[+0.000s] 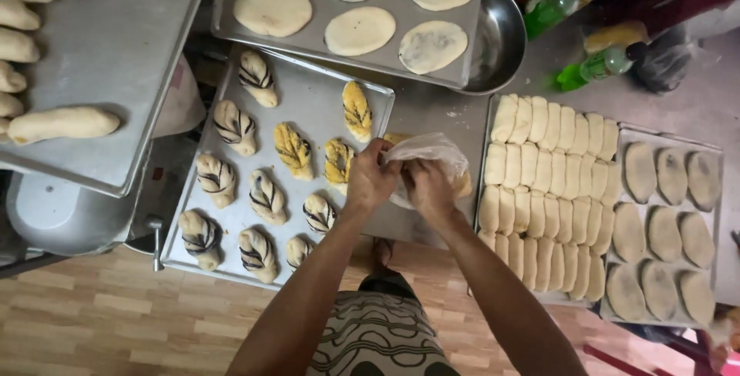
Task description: Applying glaze to prepared dough rolls on a baking sheet and then manually shaping dough pieces on a work surface.
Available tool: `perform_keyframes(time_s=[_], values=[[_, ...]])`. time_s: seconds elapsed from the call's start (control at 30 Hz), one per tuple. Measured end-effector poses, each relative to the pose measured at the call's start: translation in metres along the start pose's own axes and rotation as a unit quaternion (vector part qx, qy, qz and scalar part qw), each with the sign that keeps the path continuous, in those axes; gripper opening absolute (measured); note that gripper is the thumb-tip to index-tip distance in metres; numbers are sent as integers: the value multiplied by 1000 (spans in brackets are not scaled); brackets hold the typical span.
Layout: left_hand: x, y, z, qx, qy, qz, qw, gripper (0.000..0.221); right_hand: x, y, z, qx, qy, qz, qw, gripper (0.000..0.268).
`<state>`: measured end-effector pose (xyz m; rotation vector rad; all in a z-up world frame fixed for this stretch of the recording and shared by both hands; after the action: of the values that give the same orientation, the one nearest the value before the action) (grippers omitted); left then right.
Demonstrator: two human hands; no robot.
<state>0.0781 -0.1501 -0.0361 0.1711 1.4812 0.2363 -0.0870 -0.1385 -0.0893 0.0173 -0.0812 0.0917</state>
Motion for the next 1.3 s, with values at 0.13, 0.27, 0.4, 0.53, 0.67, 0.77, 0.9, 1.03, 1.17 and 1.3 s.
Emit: perform_keyframes(time_s=[0.13,0.27,0.4,0.53,0.67,0.77,0.9,1.03,1.17,1.3], values=[[-13,11,-1,3,-32,33,999,26,-18,0,9,49,-61,-22,997,25],[-20,12,-9,-13,-53,73,996,30,-53,-3,37,91,-131,-119,980,31],[-22,11,-31,1,-123,104,987,35,-67,29,48,201,-622,-280,703,18],[-45,16,-45,-12,-116,3,993,45,-69,41,49,281,-772,-231,521,25],[-96,64,-39,15,-173,-49,984,72,-79,54,53,263,-802,-259,470,32],[-119,100,-15,-55,7,-186,981,44,-54,66,74,328,-771,-219,500,33],[-63,105,-2,-44,212,94,972,51,14,63,87,339,-745,-189,543,36],[-76,78,67,-91,215,103,967,46,77,10,91,256,-747,-154,594,34],[-43,-8,126,-125,127,37,983,33,135,-63,75,154,-683,-185,690,32],[7,-100,159,-139,48,50,988,35,161,-126,29,95,-571,-212,787,30]])
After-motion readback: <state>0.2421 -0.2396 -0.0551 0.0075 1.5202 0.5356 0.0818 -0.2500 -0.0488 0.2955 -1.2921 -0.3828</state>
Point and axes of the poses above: each hand's wrist, its own y-axis away from the middle knuckle, its own z-axis out of the back of the hand, x = y × z, the point moved 8 cm from there along -y, towards the middle knuckle, and after that the axes turned 15 degrees about y, right-handed, at the moved point
